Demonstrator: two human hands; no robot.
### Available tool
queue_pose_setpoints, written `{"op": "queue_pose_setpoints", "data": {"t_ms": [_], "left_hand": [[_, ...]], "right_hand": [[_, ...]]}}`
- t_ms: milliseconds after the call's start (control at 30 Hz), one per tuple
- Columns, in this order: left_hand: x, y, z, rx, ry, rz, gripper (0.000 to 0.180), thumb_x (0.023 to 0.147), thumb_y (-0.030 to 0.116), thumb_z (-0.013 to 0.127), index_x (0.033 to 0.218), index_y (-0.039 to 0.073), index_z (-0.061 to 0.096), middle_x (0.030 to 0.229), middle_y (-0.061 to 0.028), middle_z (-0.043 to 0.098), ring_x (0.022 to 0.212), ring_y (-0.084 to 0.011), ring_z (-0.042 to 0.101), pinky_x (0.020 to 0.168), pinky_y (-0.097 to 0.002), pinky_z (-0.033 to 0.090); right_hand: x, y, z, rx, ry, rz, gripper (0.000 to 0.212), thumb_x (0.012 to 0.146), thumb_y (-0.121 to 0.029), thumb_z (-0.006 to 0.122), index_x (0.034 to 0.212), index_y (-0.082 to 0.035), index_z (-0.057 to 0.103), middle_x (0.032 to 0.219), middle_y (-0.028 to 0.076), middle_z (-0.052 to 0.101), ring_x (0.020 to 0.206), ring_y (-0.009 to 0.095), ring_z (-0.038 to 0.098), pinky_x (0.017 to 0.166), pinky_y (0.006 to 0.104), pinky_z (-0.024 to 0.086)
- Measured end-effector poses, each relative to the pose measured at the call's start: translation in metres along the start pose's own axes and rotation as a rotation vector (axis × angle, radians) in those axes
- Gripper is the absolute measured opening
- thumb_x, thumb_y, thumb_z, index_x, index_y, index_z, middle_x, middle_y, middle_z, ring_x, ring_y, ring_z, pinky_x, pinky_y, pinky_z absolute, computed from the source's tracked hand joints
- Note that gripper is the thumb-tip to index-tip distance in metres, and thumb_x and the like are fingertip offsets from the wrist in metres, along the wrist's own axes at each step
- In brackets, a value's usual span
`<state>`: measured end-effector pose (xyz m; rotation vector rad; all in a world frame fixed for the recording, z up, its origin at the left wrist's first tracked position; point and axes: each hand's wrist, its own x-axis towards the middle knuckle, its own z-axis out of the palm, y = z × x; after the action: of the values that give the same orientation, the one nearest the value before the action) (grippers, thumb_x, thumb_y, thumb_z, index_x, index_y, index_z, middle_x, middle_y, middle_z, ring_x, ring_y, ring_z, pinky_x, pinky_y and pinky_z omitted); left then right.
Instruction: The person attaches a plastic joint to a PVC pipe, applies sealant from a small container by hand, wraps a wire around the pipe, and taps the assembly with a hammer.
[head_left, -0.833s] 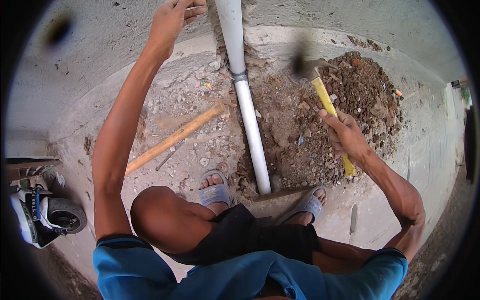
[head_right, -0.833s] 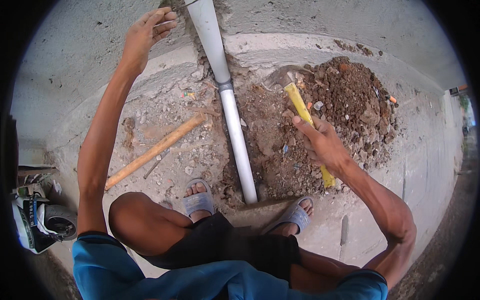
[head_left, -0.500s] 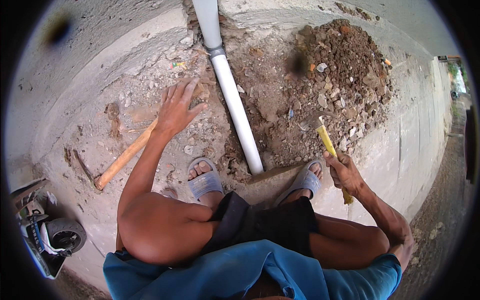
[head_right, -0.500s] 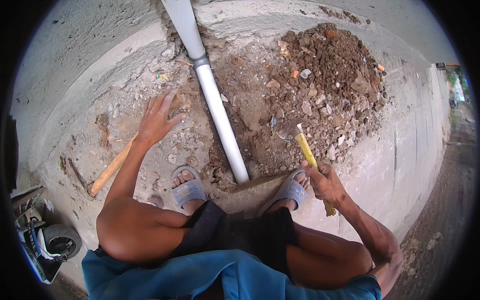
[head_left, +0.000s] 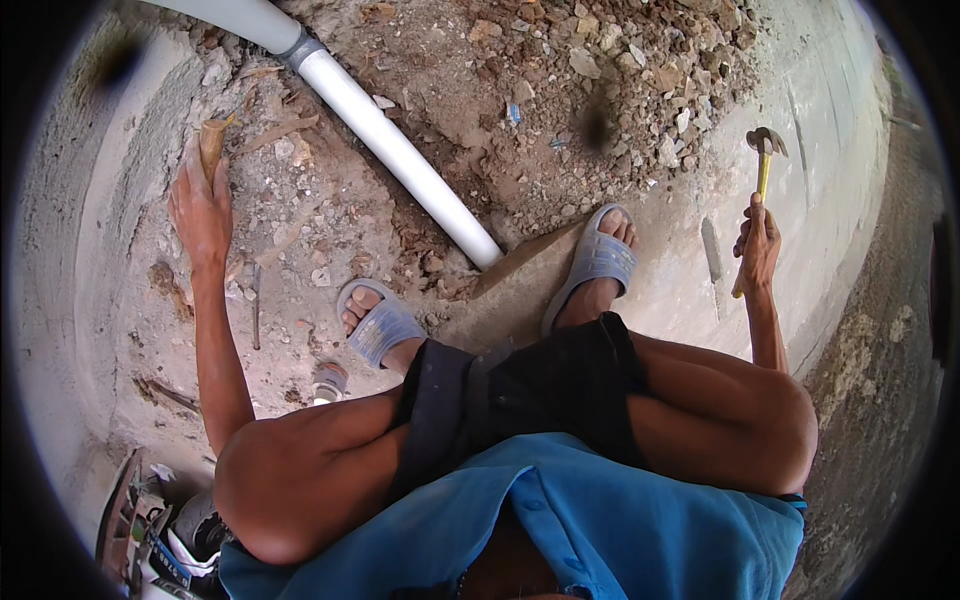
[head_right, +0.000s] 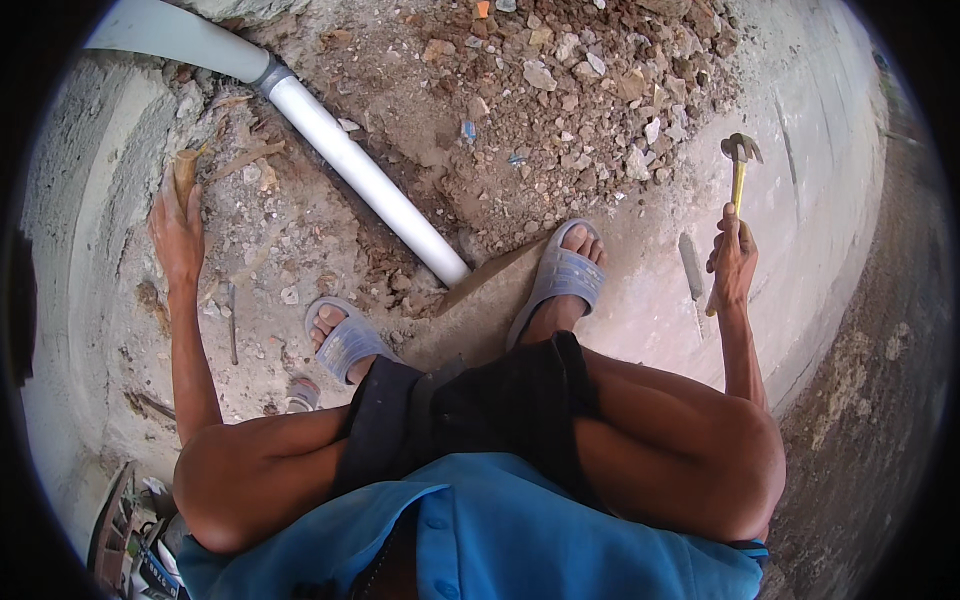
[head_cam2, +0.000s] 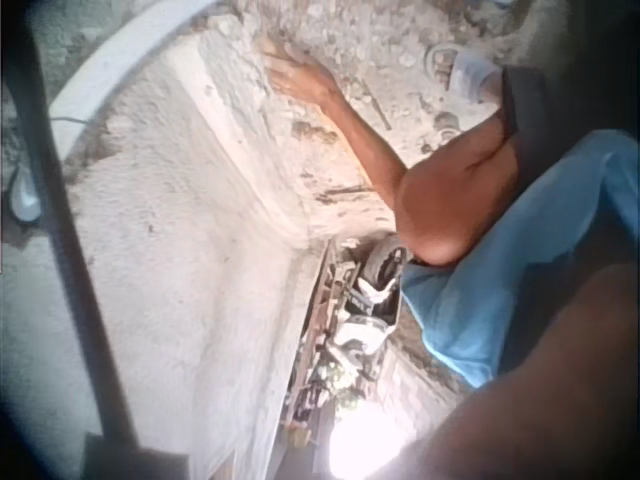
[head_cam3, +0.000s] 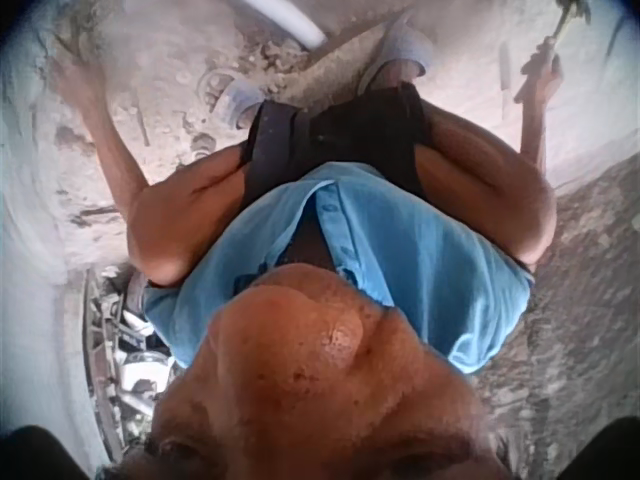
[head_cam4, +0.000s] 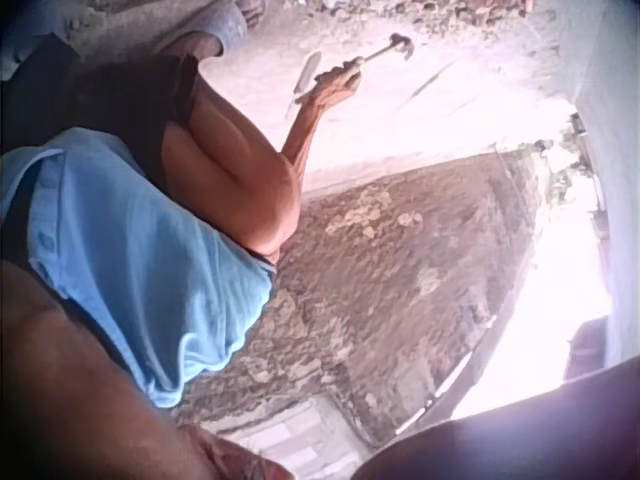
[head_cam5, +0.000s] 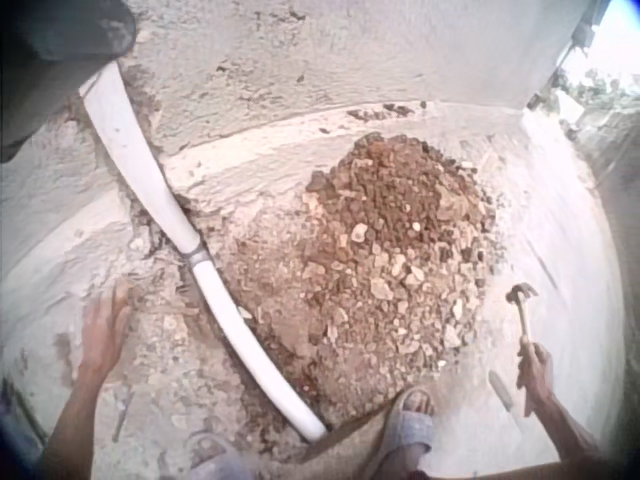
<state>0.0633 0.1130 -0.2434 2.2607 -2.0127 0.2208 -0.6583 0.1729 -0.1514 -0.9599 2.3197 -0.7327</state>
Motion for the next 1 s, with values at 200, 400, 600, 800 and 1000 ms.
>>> {"op": "queue_pose_setpoints", "data": {"t_ms": [200,400,600,800,1000], "left_hand": [[-0.022,0.031,0.000,-0.072,0.136,-0.071,0.065,0.101,0.031,0.062,0.157,0.013,0.035,0.148,-0.0249,0.044,0.138,-0.0415,0.042,0.115,-0.0525,0.033],[-0.030,0.074,-0.045,-0.255,0.098,0.114,0.052,0.102,0.016,0.061,0.150,0.006,0.045,0.148,-0.0216,0.046,0.137,-0.0385,0.044,0.115,-0.0480,0.035],[-0.101,0.094,-0.042,-0.445,-0.139,0.018,0.038,0.103,0.015,0.059,0.138,0.002,0.056,0.133,-0.0214,0.059,0.124,-0.0372,0.057,0.104,-0.0466,0.046],[-0.200,0.150,-0.023,-0.708,-0.330,-0.013,0.035,0.099,0.010,0.062,0.133,0.004,0.061,0.133,-0.0172,0.060,0.128,-0.0359,0.056,0.107,-0.0450,0.045],[-0.285,0.152,0.020,-0.520,-0.346,0.457,0.032,0.095,0.020,0.064,0.124,0.006,0.065,0.129,-0.0150,0.063,0.130,-0.0341,0.055,0.113,-0.0484,0.038]], "right_hand": [[0.031,0.074,-0.030,0.054,0.095,0.177,0.055,0.093,-0.061,0.066,0.094,-0.007,0.058,0.061,-0.007,0.038,0.046,0.004,0.035,0.042,0.0239,0.033],[0.058,0.111,-0.035,0.039,0.098,0.221,0.054,0.095,-0.057,0.065,0.097,-0.003,0.059,0.058,-0.008,0.036,0.044,0.004,0.033,0.040,0.0243,0.030],[0.084,0.081,-0.026,0.342,-0.054,0.198,0.047,0.102,-0.054,0.056,0.100,-0.007,0.055,0.063,-0.006,0.039,0.044,0.004,0.033,0.041,0.0229,0.028],[0.077,0.022,0.007,0.472,-0.366,0.269,0.039,0.106,-0.050,0.049,0.097,-0.013,0.053,0.060,-0.007,0.040,0.041,0.004,0.032,0.038,0.0205,0.026],[0.058,0.034,0.012,0.448,-0.346,0.410,0.046,0.101,-0.060,0.054,0.088,-0.015,0.051,0.052,-0.010,0.032,0.038,0.005,0.029,0.038,0.0222,0.028]]}}
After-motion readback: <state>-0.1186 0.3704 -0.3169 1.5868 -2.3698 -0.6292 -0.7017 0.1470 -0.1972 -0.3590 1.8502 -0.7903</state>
